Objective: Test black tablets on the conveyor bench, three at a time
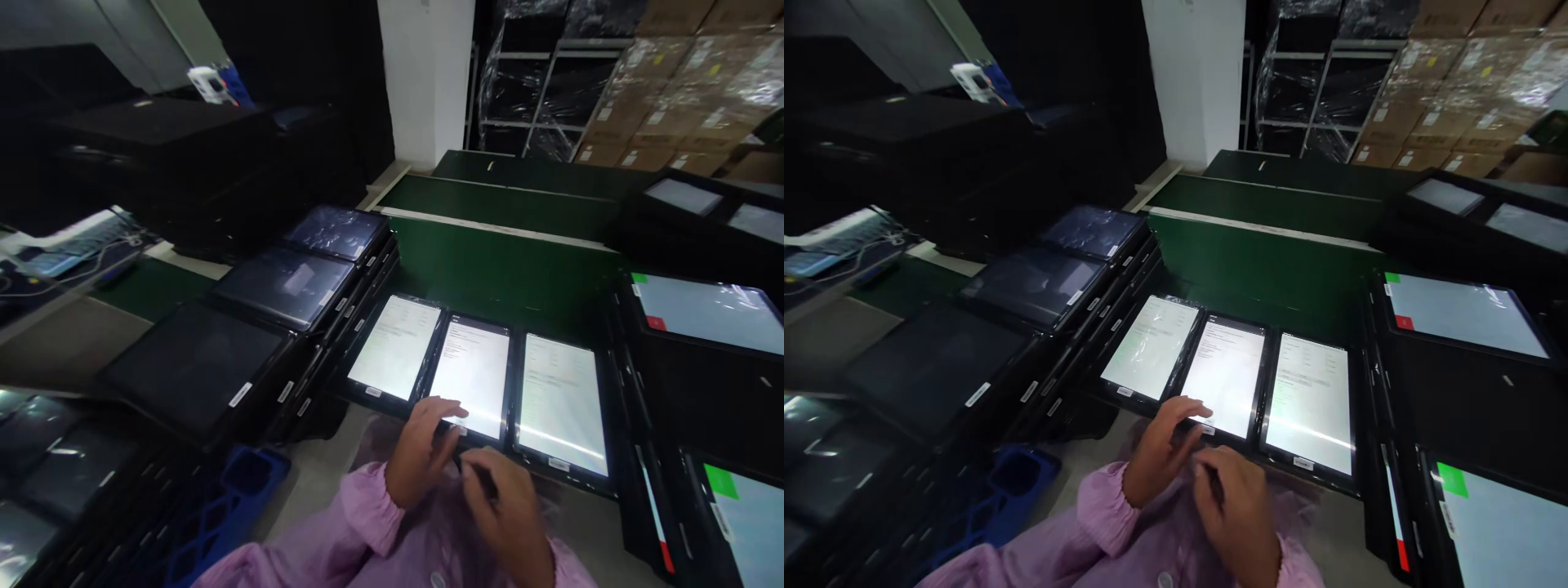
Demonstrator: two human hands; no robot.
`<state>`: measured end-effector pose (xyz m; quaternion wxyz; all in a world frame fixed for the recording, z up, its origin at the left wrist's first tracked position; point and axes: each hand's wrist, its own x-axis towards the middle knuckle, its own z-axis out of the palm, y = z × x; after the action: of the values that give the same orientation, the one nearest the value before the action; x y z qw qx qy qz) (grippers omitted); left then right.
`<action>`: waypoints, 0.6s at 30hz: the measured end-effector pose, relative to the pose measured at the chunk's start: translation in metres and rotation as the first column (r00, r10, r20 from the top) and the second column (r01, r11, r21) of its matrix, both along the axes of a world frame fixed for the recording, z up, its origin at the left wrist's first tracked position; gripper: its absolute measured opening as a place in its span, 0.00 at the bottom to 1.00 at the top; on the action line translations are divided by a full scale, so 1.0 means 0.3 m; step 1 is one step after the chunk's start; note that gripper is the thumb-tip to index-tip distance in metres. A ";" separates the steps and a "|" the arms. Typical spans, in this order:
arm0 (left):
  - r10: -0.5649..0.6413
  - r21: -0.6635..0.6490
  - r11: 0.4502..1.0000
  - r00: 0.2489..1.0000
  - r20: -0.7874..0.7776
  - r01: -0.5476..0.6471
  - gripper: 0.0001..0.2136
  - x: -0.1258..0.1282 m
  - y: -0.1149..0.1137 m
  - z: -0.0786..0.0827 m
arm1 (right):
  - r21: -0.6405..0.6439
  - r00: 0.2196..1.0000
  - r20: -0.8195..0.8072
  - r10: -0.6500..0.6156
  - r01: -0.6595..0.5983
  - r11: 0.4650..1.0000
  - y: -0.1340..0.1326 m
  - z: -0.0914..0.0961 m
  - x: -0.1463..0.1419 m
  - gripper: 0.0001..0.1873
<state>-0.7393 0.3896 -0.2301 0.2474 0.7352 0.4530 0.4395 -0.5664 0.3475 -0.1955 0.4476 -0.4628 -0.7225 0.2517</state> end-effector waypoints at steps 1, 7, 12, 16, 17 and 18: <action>-0.018 0.023 1.000 0.999 -0.029 0.018 0.12 0.019 0.009 0.001 | 0.031 0.997 0.034 -0.076 0.075 0.997 0.005 0.001 0.038 0.06; -0.089 0.156 0.980 0.973 -0.214 0.124 0.14 0.051 0.046 -0.024 | -0.017 0.732 0.091 -0.675 0.679 0.734 0.002 -0.060 0.259 0.18; -0.020 0.199 0.978 0.981 -0.193 0.059 0.16 -0.019 0.056 -0.047 | -0.121 0.621 0.041 -0.783 0.781 0.613 -0.011 -0.133 0.318 0.31; 0.096 0.197 0.978 0.990 -0.106 -0.074 0.17 -0.076 0.056 -0.055 | -0.077 0.553 0.020 -0.833 0.831 0.551 -0.002 -0.174 0.315 0.31; 0.114 0.197 0.976 0.989 -0.090 -0.095 0.17 -0.085 0.055 -0.056 | -0.055 0.527 0.000 -0.850 0.849 0.526 0.003 -0.182 0.315 0.30; 0.123 0.199 0.974 0.990 -0.075 -0.106 0.18 -0.091 0.054 -0.057 | -0.038 0.504 -0.024 -0.863 0.863 0.505 0.010 -0.190 0.317 0.28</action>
<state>-0.7666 0.4058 -0.2472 0.1286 0.7468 0.4600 0.4629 -0.4713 0.3504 -0.2525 0.5229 -0.7605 -0.3848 0.0122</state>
